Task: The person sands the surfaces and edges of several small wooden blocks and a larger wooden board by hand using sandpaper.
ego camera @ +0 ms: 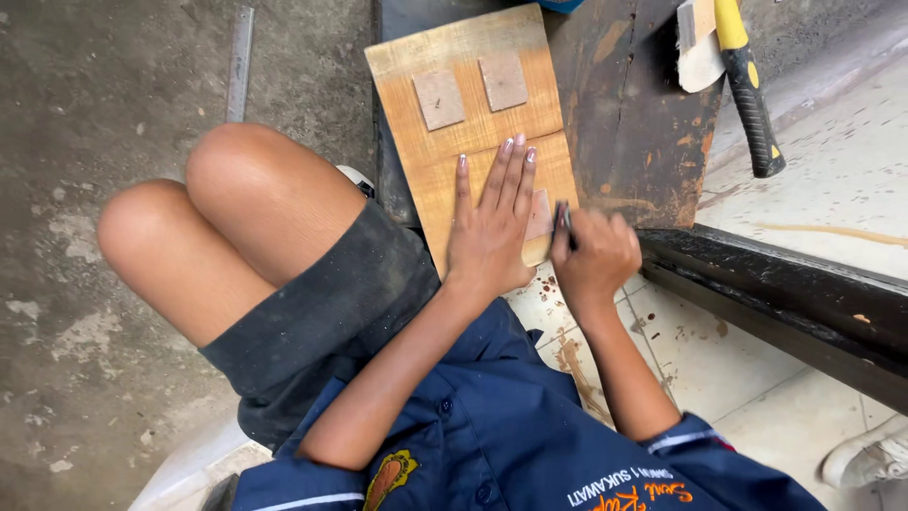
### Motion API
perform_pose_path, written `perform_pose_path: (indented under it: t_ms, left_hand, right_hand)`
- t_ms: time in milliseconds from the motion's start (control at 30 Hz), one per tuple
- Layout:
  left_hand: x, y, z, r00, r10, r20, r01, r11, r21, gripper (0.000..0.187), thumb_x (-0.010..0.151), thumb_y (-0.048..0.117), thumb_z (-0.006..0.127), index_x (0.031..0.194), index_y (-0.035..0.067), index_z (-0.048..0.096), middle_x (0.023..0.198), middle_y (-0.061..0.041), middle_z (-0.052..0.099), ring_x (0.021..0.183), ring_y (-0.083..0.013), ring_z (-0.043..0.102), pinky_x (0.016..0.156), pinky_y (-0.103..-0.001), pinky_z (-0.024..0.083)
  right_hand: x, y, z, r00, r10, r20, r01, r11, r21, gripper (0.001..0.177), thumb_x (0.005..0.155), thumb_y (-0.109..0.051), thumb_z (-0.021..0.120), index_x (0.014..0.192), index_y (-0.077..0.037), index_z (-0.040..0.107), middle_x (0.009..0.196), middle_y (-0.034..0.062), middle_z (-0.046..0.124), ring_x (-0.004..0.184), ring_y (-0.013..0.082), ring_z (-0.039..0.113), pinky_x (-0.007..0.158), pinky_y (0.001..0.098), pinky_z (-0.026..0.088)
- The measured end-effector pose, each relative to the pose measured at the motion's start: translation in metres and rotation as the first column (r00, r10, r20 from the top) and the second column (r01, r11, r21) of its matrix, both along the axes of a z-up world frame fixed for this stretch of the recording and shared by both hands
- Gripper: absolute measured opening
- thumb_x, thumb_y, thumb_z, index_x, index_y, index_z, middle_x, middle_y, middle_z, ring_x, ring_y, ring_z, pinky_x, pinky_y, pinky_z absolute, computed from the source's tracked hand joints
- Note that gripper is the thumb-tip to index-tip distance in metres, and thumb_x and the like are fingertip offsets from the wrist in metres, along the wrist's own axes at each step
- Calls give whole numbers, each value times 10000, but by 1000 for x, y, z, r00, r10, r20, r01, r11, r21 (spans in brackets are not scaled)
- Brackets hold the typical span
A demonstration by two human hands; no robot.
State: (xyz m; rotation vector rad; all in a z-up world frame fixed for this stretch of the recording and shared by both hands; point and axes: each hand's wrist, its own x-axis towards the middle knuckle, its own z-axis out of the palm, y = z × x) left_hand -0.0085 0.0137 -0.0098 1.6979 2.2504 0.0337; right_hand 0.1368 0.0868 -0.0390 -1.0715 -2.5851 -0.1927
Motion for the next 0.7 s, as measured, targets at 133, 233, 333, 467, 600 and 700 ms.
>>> perform_pose_path:
  t_ms: [133,233,333,467,600,700]
  left_hand:
    - [-1,-3,13,1000,0,-26,0,1000,-2,1337,609,578,746,1653,18,126,1735,-167,79,1608,-304,12,1265,-701,8]
    - [-3,0,6,999,-2,-40,2,1000,9,1342,598,576,739,1650,13,126,1734,-173,82,1608,-310,12,1257,-707,-2]
    - [-1,-1,4,1000,3,-16,-3,1000,3,1335,597,543,729,1653,10,109,1736,-178,62,1609,-309,2,1253,-712,-16]
    - [0,-1,7,1000,1,-23,-1,1000,-8,1351,604,599,734,1651,18,109,1737,-169,58,1609,-304,-6,1261,-705,-17]
    - [0,-1,6,1000,-3,-8,3,1000,-5,1355,598,591,740,1650,13,112,1735,-178,63,1608,-314,3,1258,-706,0]
    - [-2,-2,7,1000,2,-14,-2,1000,-9,1367,593,585,756,1652,10,111,1737,-173,65,1610,-307,4,1262,-699,2]
  right_hand:
    - [6,-4,-2,1000,8,-13,-8,1000,11,260,811,-196,786,682,-185,560,653,17,467,664,281,552,620,371,440]
    - [8,0,-8,1000,12,-13,-12,999,-35,227,767,-193,790,680,-179,580,639,18,483,668,286,560,636,377,446]
    - [-1,11,-5,999,-4,-42,2,999,-51,287,837,-204,778,661,-201,551,618,4,473,664,270,572,635,345,445]
    - [9,-3,8,1000,22,-16,-23,996,-83,238,848,-207,780,694,-197,600,629,31,486,649,284,568,631,373,465]
    - [5,12,-6,999,32,12,-32,999,-16,243,876,-237,792,713,-189,619,661,6,495,652,280,556,630,368,456]
    - [0,10,-1,998,30,-62,-29,999,21,335,924,-265,790,699,-170,561,732,21,440,692,303,539,647,371,437]
